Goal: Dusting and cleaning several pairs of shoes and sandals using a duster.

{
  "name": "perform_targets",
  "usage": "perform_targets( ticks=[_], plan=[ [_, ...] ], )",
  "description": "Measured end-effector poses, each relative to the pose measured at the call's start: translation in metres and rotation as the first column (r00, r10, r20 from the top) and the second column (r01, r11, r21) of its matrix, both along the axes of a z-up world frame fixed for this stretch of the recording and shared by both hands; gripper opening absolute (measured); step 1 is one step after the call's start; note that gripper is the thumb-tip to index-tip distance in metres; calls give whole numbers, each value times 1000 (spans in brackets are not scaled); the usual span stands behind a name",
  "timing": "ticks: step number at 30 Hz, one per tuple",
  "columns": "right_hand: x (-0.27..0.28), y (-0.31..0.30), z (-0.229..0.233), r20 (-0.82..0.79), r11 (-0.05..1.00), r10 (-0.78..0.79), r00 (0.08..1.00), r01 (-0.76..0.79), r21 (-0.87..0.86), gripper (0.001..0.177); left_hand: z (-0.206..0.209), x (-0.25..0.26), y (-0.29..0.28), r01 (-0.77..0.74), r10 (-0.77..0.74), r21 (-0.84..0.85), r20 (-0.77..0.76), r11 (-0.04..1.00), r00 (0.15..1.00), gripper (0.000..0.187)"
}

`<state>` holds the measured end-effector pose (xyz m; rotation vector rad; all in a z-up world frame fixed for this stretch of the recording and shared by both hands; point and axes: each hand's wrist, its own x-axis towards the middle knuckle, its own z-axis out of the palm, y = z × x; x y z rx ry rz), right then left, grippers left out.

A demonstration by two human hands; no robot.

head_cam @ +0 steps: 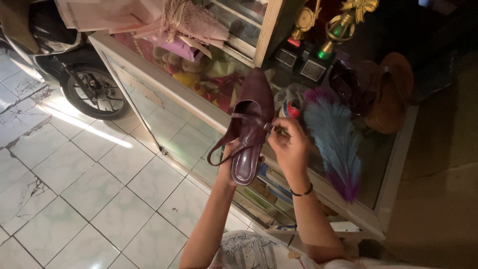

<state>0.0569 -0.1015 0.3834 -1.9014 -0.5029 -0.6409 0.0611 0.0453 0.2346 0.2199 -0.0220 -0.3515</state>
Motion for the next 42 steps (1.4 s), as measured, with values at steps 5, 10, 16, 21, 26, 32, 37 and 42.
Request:
perform_targets(
  ticks=[5,10,16,21,26,32,37,42],
  plan=[
    [-15,9,17,249,983,-6,968,52,-178,19,31,-10,7,-53,52,25,44,998,998,51],
    [-19,8,7,355,965,-27,934,118,-235,17,38,-16,8,-104,98,69,92,992,991,48],
    [-25,11,-2,303,980,-20,953,78,-181,17,1,-10,7,-97,93,40,83,995,992,52],
    [-32,17,-9,280,986,50,959,-4,-164,18,-11,-8,9,-90,90,0,62,996,994,57],
    [-41,26,-7,239,986,30,971,11,-169,20,12,-20,11,-155,157,-50,49,987,986,51],
    [-34,27,-6,245,978,75,967,-24,-206,24,-7,-13,18,-118,119,-26,40,993,992,50],
    [-13,18,-9,263,979,136,955,-90,-182,23,5,-9,32,-96,106,76,-131,992,986,50],
    [1,8,-37,94,951,241,966,-255,178,27,-28,-1,52,-154,120,362,115,919,986,48]
  ],
)
